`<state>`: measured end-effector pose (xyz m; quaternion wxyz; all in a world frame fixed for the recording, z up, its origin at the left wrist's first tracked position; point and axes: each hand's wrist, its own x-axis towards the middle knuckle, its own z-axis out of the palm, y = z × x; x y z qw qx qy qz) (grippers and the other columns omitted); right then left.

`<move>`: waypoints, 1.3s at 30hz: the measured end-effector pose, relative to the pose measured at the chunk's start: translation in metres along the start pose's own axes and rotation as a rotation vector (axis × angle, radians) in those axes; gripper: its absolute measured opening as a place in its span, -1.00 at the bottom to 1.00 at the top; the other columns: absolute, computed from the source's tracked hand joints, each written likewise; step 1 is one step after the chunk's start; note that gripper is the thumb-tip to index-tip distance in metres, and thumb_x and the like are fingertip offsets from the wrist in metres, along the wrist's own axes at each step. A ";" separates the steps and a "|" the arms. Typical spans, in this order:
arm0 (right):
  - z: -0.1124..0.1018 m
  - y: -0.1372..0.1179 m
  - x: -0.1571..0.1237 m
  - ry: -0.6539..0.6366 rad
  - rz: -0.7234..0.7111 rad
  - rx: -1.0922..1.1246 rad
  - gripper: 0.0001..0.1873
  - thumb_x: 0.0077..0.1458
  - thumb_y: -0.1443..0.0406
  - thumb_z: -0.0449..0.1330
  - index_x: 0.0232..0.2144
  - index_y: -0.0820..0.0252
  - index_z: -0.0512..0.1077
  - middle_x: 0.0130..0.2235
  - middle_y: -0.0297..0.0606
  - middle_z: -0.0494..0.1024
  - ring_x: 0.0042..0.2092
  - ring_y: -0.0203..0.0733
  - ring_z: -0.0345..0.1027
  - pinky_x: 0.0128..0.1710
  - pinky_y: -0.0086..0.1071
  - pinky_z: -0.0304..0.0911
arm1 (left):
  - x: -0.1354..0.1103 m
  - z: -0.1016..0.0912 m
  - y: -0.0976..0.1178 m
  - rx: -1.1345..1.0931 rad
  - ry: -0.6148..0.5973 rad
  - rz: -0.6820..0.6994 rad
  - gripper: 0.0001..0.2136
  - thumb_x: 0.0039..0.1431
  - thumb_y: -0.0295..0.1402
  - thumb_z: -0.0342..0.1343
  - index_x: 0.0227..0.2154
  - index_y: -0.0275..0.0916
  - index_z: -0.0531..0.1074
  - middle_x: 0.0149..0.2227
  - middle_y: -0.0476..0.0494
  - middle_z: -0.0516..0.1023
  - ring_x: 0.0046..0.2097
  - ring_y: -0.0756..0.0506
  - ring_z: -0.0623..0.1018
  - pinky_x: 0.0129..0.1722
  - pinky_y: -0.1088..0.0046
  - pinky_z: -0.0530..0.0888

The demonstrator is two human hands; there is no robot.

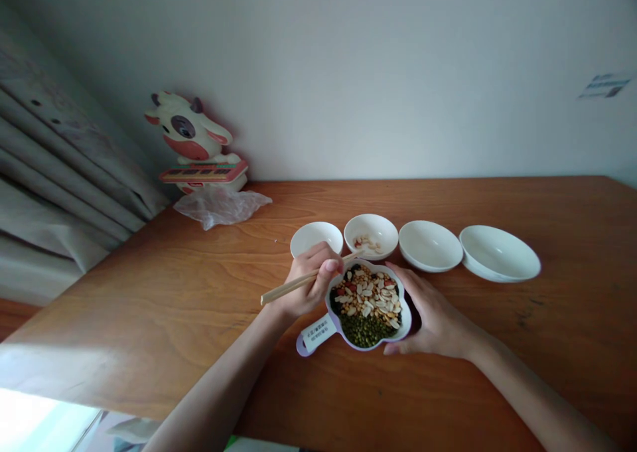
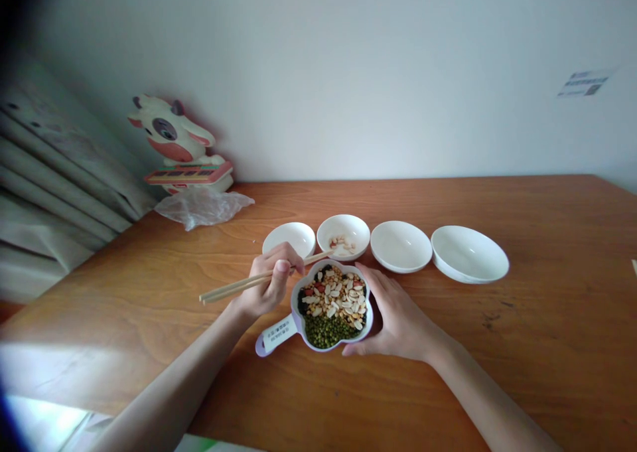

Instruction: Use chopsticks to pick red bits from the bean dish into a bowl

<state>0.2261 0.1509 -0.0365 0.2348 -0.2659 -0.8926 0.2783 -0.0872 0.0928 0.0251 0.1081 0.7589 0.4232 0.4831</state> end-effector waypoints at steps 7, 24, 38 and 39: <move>-0.001 0.001 -0.001 0.001 -0.001 0.014 0.58 -0.16 -0.27 0.64 0.65 -0.18 -0.12 0.57 0.06 0.28 0.51 0.59 0.25 0.45 0.50 0.27 | -0.005 -0.006 0.008 -0.051 -0.001 0.091 -0.42 0.74 -0.08 -0.25 -0.32 -0.22 0.53 -0.36 -0.15 0.57 -0.31 -0.10 0.56 -0.26 0.34 0.49; 0.001 0.005 -0.002 0.009 0.003 -0.003 0.60 -0.19 -0.26 0.66 0.65 -0.23 -0.14 0.57 0.05 0.28 0.50 0.61 0.27 0.42 0.52 0.31 | -0.001 -0.009 0.016 -0.025 -0.190 -0.035 -0.38 0.73 -0.07 -0.31 -0.37 -0.20 0.49 -0.37 -0.16 0.58 -0.31 -0.12 0.56 -0.18 0.31 0.53; 0.001 0.004 -0.002 -0.005 0.022 0.010 0.58 -0.19 -0.29 0.65 0.63 -0.20 -0.11 0.56 0.08 0.28 0.51 0.61 0.25 0.43 0.53 0.29 | -0.003 -0.001 0.009 0.064 -0.206 0.022 -0.38 0.74 -0.10 -0.33 -0.37 -0.22 0.47 -0.36 -0.16 0.54 -0.32 -0.11 0.54 -0.25 0.34 0.50; 0.001 0.004 -0.002 -0.005 0.018 0.012 0.58 -0.19 -0.29 0.65 0.64 -0.20 -0.12 0.56 0.08 0.28 0.51 0.61 0.25 0.43 0.52 0.30 | -0.004 0.000 0.008 0.079 -0.214 0.040 -0.38 0.74 -0.10 -0.33 -0.37 -0.22 0.47 -0.37 -0.15 0.54 -0.33 -0.11 0.54 -0.26 0.34 0.50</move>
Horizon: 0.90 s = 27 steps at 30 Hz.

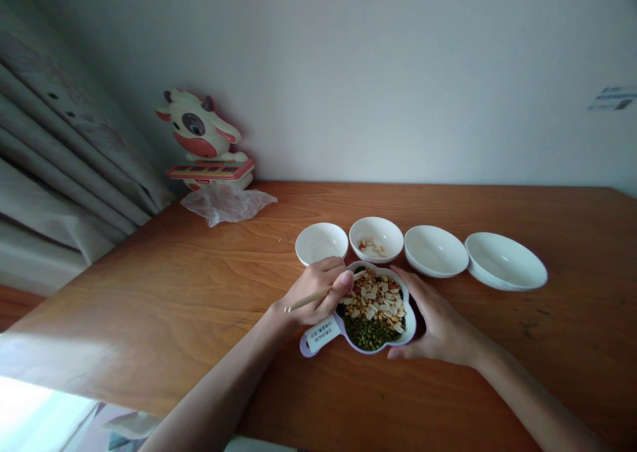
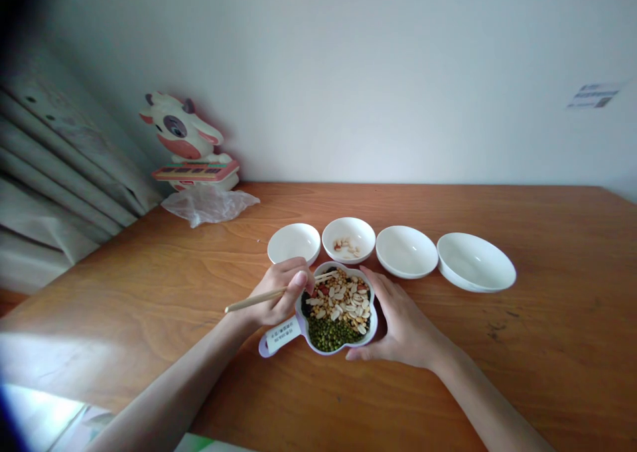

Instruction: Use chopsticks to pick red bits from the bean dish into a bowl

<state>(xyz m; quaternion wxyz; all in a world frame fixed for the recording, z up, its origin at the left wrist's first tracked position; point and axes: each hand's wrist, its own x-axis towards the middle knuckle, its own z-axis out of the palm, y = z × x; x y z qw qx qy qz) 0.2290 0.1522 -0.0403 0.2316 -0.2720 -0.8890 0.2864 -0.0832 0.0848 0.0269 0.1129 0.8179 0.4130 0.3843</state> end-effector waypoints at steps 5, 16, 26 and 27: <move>0.000 0.000 -0.001 0.002 0.004 -0.006 0.59 -0.18 -0.29 0.65 0.64 -0.21 -0.14 0.57 0.07 0.27 0.52 0.61 0.23 0.45 0.51 0.27 | -0.002 0.005 -0.007 0.038 0.020 0.117 -0.42 0.74 -0.12 -0.30 -0.35 -0.22 0.46 -0.36 -0.15 0.54 -0.33 -0.11 0.51 -0.29 0.34 0.47; 0.000 0.000 0.001 -0.004 -0.032 0.009 0.60 -0.18 -0.26 0.66 0.64 -0.16 -0.15 0.55 0.10 0.29 0.50 0.59 0.26 0.45 0.45 0.29 | -0.007 0.009 -0.014 -0.002 0.174 0.183 -0.47 0.75 -0.20 -0.24 -0.34 -0.22 0.48 -0.41 -0.10 0.52 -0.38 -0.06 0.49 -0.37 0.40 0.44; 0.000 -0.002 0.002 -0.008 -0.028 0.021 0.62 -0.21 -0.31 0.65 0.64 -0.19 -0.16 0.58 0.09 0.25 0.52 0.59 0.22 0.46 0.50 0.23 | -0.011 0.015 -0.014 -0.118 0.377 0.133 -0.49 0.74 -0.29 -0.21 -0.36 -0.22 0.49 -0.42 -0.11 0.54 -0.35 -0.05 0.53 -0.31 0.40 0.47; 0.000 -0.002 0.002 -0.008 -0.024 0.026 0.63 -0.22 -0.31 0.65 0.64 -0.19 -0.16 0.57 0.10 0.25 0.52 0.59 0.22 0.46 0.50 0.23 | -0.010 0.015 -0.014 -0.123 0.393 0.135 -0.48 0.74 -0.29 -0.21 -0.37 -0.22 0.49 -0.42 -0.10 0.53 -0.37 -0.04 0.53 -0.32 0.40 0.47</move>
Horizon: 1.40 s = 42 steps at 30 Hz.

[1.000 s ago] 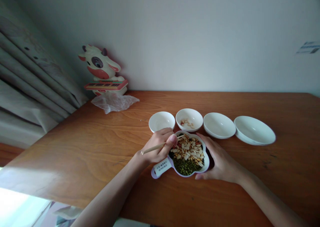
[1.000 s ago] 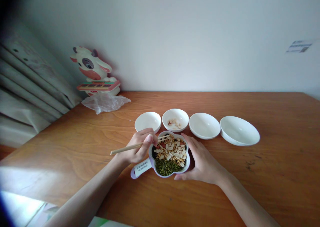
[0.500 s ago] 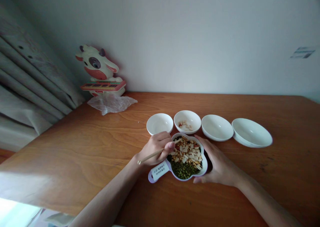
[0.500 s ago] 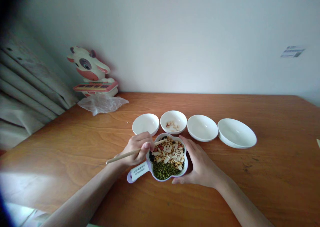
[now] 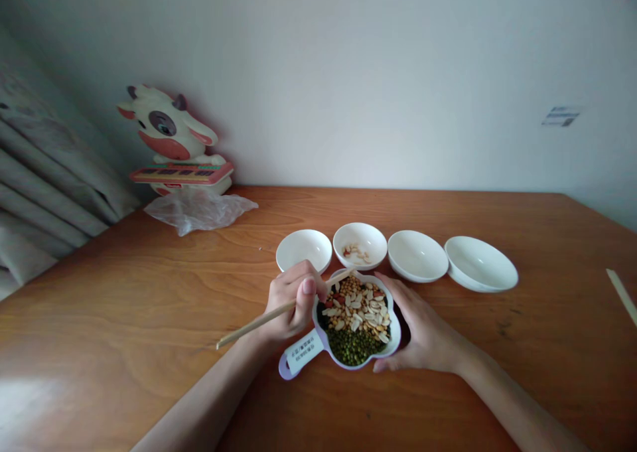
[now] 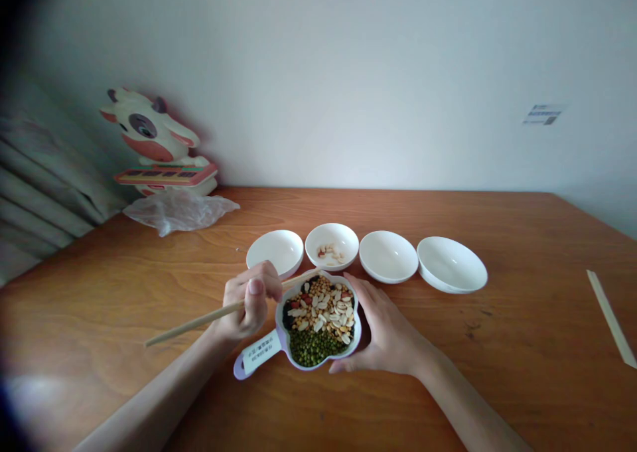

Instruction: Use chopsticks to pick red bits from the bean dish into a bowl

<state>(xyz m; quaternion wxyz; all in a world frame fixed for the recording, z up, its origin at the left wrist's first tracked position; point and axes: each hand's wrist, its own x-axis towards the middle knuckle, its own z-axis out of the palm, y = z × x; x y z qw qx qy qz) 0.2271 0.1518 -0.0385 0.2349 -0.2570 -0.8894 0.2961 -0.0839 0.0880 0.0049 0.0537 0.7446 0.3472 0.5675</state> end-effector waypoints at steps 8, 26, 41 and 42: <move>0.001 -0.003 0.001 -0.002 0.009 0.001 0.65 -0.23 -0.27 0.67 0.65 -0.11 -0.15 0.57 0.15 0.24 0.52 0.59 0.22 0.48 0.46 0.22 | 0.048 0.000 -0.007 0.077 -0.021 0.010 -0.45 0.75 -0.27 -0.21 -0.42 -0.21 0.47 -0.43 -0.07 0.56 -0.40 -0.02 0.53 -0.31 0.39 0.43; 0.002 -0.006 0.005 0.025 -0.013 0.005 0.60 -0.21 -0.20 0.68 0.62 -0.04 -0.11 0.55 0.20 0.29 0.50 0.55 0.26 0.47 0.41 0.24 | 0.030 -0.016 0.003 0.108 -0.188 -0.136 -0.50 0.74 -0.18 -0.23 -0.28 -0.19 0.51 -0.34 -0.13 0.56 -0.29 -0.10 0.55 -0.23 0.35 0.49; 0.007 -0.004 0.002 0.081 -0.041 0.004 0.66 -0.25 -0.31 0.65 0.66 -0.03 -0.10 0.54 0.19 0.31 0.50 0.54 0.27 0.48 0.36 0.22 | 0.011 -0.017 0.024 -0.136 -0.402 -0.251 -0.50 0.72 -0.24 -0.16 -0.31 -0.21 0.58 -0.38 -0.13 0.54 -0.36 -0.07 0.53 -0.30 0.38 0.44; 0.007 -0.003 0.002 0.080 -0.047 -0.002 0.66 -0.23 -0.32 0.64 0.66 -0.03 -0.12 0.54 0.20 0.31 0.50 0.54 0.27 0.47 0.36 0.22 | 0.010 -0.015 0.026 -0.142 -0.384 -0.269 -0.49 0.72 -0.24 -0.17 -0.33 -0.21 0.57 -0.38 -0.11 0.54 -0.37 -0.06 0.52 -0.30 0.39 0.43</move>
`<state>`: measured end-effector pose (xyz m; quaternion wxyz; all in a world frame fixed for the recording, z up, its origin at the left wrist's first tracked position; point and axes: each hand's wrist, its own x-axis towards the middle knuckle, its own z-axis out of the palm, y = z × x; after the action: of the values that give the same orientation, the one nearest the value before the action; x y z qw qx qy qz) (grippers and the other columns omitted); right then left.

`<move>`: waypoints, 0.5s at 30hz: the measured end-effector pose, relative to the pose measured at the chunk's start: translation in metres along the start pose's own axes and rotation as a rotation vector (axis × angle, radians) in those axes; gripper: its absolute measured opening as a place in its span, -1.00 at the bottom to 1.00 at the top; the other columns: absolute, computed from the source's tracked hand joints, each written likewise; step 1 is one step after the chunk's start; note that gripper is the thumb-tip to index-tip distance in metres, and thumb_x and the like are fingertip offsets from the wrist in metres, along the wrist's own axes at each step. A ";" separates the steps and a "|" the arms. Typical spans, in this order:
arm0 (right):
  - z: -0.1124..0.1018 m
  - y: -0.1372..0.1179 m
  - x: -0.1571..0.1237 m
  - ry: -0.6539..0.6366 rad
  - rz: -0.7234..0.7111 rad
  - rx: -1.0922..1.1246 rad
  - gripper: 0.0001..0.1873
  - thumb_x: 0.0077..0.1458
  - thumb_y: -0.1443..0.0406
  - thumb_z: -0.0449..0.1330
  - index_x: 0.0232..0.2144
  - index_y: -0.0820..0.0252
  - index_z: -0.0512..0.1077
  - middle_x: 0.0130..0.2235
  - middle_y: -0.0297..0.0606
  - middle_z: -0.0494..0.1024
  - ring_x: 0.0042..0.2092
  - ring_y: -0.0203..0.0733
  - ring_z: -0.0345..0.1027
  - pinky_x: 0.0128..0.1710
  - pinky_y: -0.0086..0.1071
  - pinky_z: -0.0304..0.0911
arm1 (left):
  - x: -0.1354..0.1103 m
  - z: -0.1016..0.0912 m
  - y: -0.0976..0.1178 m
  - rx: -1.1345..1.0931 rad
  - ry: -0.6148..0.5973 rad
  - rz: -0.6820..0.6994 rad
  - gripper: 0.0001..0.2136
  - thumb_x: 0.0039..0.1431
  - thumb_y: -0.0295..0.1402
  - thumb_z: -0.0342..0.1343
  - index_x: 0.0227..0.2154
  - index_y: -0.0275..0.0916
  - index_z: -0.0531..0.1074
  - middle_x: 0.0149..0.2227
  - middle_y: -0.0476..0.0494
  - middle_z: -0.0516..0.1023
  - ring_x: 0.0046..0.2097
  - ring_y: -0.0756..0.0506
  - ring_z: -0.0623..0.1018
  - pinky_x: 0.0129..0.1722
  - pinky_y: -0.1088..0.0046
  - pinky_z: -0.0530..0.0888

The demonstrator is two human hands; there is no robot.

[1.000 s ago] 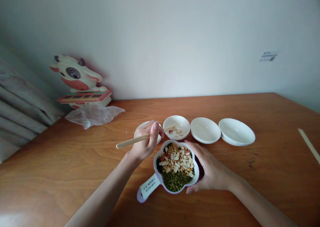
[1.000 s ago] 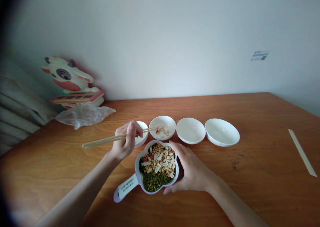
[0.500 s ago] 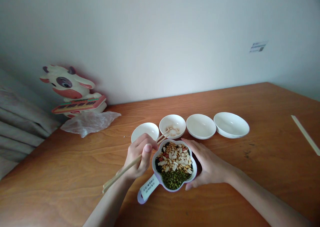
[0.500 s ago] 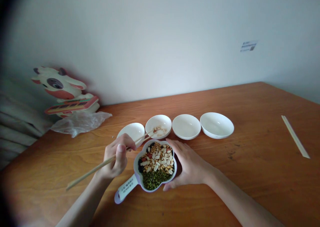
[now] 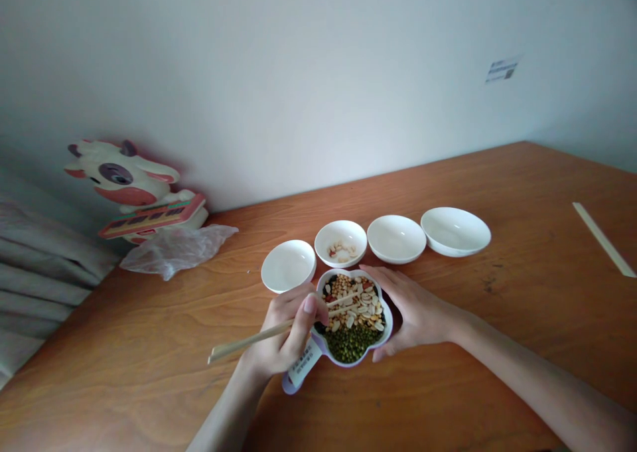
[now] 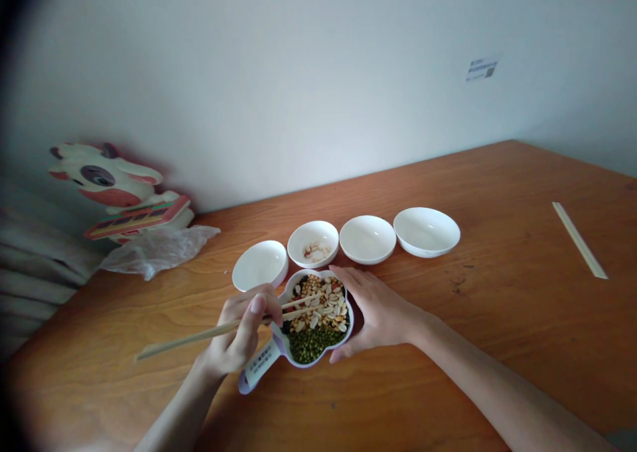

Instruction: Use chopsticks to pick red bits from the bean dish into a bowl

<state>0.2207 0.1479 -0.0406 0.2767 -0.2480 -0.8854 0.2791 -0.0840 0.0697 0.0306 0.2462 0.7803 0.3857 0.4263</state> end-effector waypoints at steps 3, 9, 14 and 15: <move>0.000 0.001 0.000 -0.005 -0.026 -0.010 0.64 -0.19 -0.34 0.62 0.66 -0.04 -0.14 0.54 0.19 0.30 0.50 0.53 0.26 0.47 0.36 0.22 | 0.000 0.009 0.006 -0.033 0.046 -0.014 -0.47 0.73 -0.24 -0.19 -0.36 -0.21 0.54 -0.40 -0.09 0.54 -0.38 -0.05 0.51 -0.29 0.40 0.44; -0.002 -0.004 0.003 0.014 -0.037 0.005 0.59 -0.20 -0.31 0.64 0.64 -0.04 -0.07 0.52 0.15 0.35 0.49 0.47 0.30 0.49 0.32 0.21 | -0.002 0.022 0.012 -0.001 0.038 -0.056 -0.52 0.73 -0.23 -0.16 -0.32 -0.20 0.52 -0.36 -0.08 0.56 -0.33 -0.05 0.53 -0.25 0.42 0.45; -0.005 -0.009 0.006 -0.008 -0.013 0.024 0.55 -0.22 -0.31 0.65 0.61 -0.07 0.00 0.49 0.11 0.40 0.46 0.47 0.34 0.47 0.34 0.24 | -0.002 0.026 0.011 0.029 0.022 -0.107 -0.52 0.73 -0.21 -0.16 -0.32 -0.19 0.52 -0.34 -0.10 0.57 -0.31 -0.07 0.55 -0.24 0.41 0.46; -0.005 -0.008 0.005 -0.007 -0.008 0.022 0.56 -0.22 -0.31 0.64 0.62 -0.07 -0.01 0.49 0.12 0.39 0.47 0.47 0.33 0.47 0.35 0.23 | -0.001 0.026 0.010 0.034 0.017 -0.119 -0.51 0.73 -0.20 -0.17 -0.32 -0.19 0.52 -0.34 -0.09 0.56 -0.31 -0.07 0.54 -0.24 0.41 0.46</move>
<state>0.2181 0.1468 -0.0299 0.2773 -0.2404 -0.8843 0.2886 -0.0585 0.0612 0.0243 0.2546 0.7564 0.4405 0.4111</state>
